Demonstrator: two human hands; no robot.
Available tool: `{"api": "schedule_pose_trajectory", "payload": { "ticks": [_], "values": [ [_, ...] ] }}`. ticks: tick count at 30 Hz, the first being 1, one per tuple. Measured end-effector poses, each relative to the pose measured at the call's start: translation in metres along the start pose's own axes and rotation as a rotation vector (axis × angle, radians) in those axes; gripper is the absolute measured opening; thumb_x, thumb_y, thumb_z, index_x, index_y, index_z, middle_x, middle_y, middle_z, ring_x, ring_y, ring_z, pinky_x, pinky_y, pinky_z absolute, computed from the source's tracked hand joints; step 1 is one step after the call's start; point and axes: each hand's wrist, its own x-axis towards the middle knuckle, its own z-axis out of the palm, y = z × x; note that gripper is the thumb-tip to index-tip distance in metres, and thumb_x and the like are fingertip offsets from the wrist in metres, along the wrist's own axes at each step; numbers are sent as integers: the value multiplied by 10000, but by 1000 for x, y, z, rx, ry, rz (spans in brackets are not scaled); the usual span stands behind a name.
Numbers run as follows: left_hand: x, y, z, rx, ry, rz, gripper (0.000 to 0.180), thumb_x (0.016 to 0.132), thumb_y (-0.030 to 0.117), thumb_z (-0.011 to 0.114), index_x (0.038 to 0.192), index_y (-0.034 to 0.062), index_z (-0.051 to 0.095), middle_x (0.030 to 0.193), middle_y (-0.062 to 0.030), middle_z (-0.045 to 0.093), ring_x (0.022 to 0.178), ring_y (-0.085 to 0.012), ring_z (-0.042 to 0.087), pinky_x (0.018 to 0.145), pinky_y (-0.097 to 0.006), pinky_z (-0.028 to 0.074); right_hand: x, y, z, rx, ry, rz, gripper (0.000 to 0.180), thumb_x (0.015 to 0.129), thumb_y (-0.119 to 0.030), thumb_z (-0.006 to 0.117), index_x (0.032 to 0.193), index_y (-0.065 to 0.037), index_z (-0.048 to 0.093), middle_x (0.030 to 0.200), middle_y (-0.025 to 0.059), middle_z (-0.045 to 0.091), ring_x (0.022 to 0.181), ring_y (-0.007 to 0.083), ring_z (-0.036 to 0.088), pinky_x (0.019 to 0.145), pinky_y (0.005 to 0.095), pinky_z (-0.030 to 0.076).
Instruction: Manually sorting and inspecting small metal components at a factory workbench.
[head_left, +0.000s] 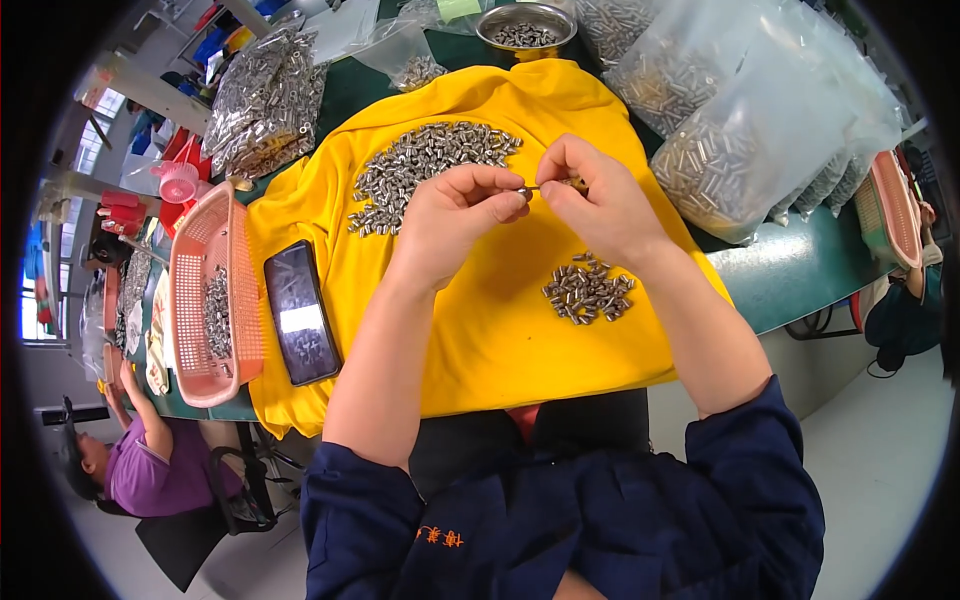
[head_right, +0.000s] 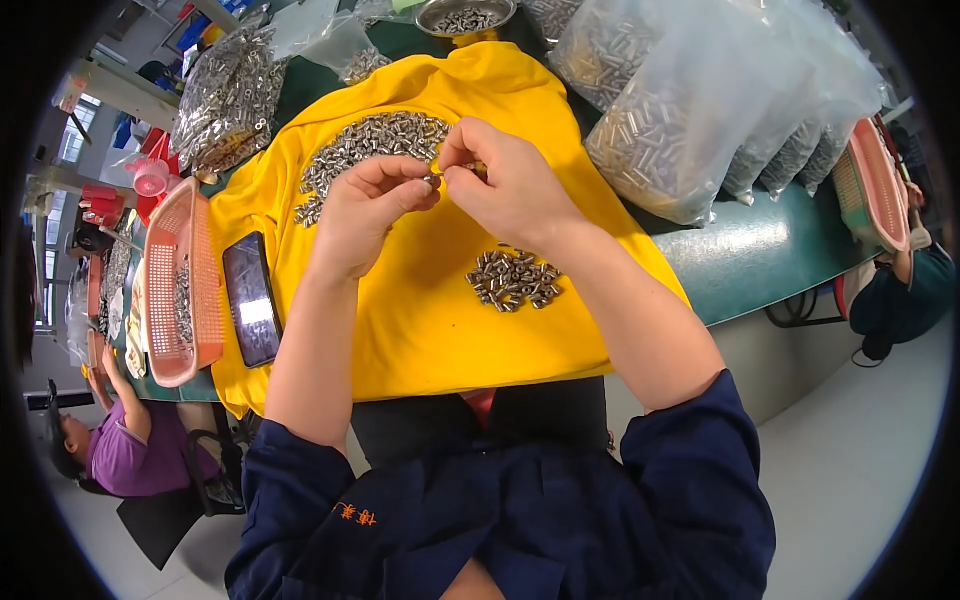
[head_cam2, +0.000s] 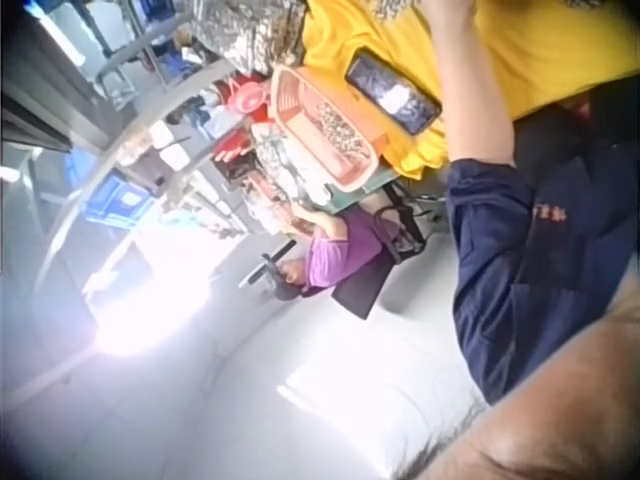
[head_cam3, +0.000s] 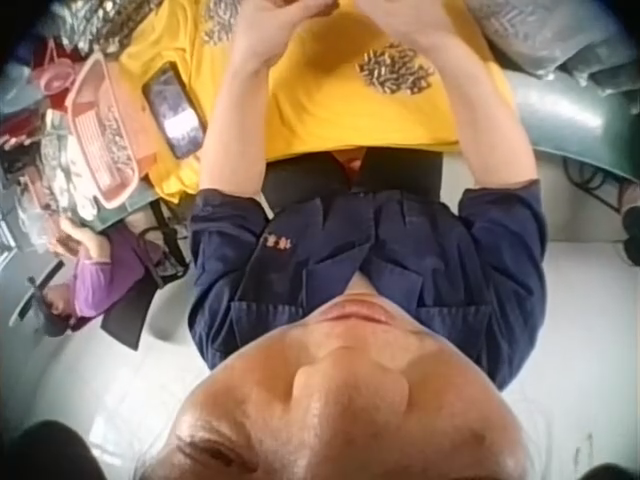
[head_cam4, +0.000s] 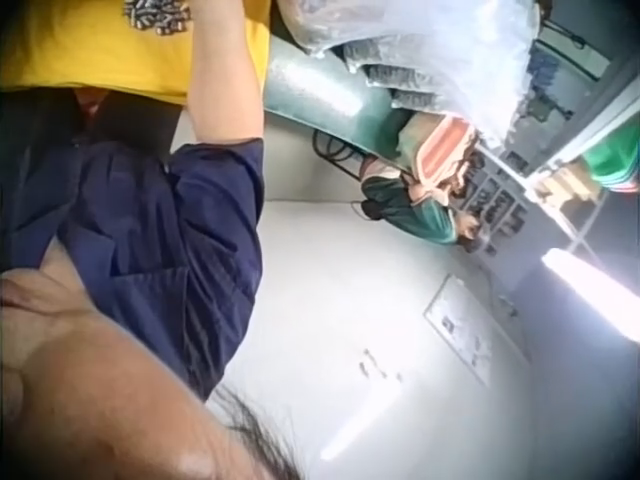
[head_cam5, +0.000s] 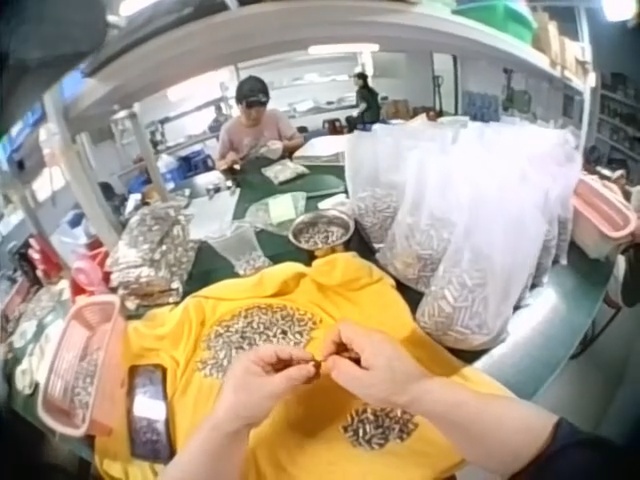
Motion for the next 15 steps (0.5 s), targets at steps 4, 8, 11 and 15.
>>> {"api": "schedule_pose_trajectory", "payload": {
  "ticks": [4,8,11,15],
  "values": [
    [-1,-3,-2,7,-14,3,135,744,6,576,877,-15,575,793,-68,598,715,-122,577,671,-222,462,0,-2,0,22,-25,25,84,716,-74,462,776,-16,464,670,29,490,606,92,447,548,222,378],
    [-1,-2,-3,32,-12,-1,136,745,8,575,879,-14,575,791,-65,599,713,-120,576,669,-219,463,-1,-2,1,-30,-41,11,93,705,-72,471,776,-13,465,667,37,496,608,96,456,548,228,382],
    [0,-2,-3,56,-19,-4,137,742,5,572,877,-16,580,793,-64,602,721,-113,575,669,-210,461,-2,-4,1,-117,-34,-42,91,699,-71,479,772,-17,465,649,75,509,584,146,485,535,256,389],
    [-2,0,-4,175,-5,34,116,732,4,574,843,-22,595,778,-62,610,712,-96,574,655,-198,459,-3,-6,7,-305,-65,-40,75,698,-63,487,758,-25,463,639,117,512,569,218,501,522,288,391]
  ]
}}
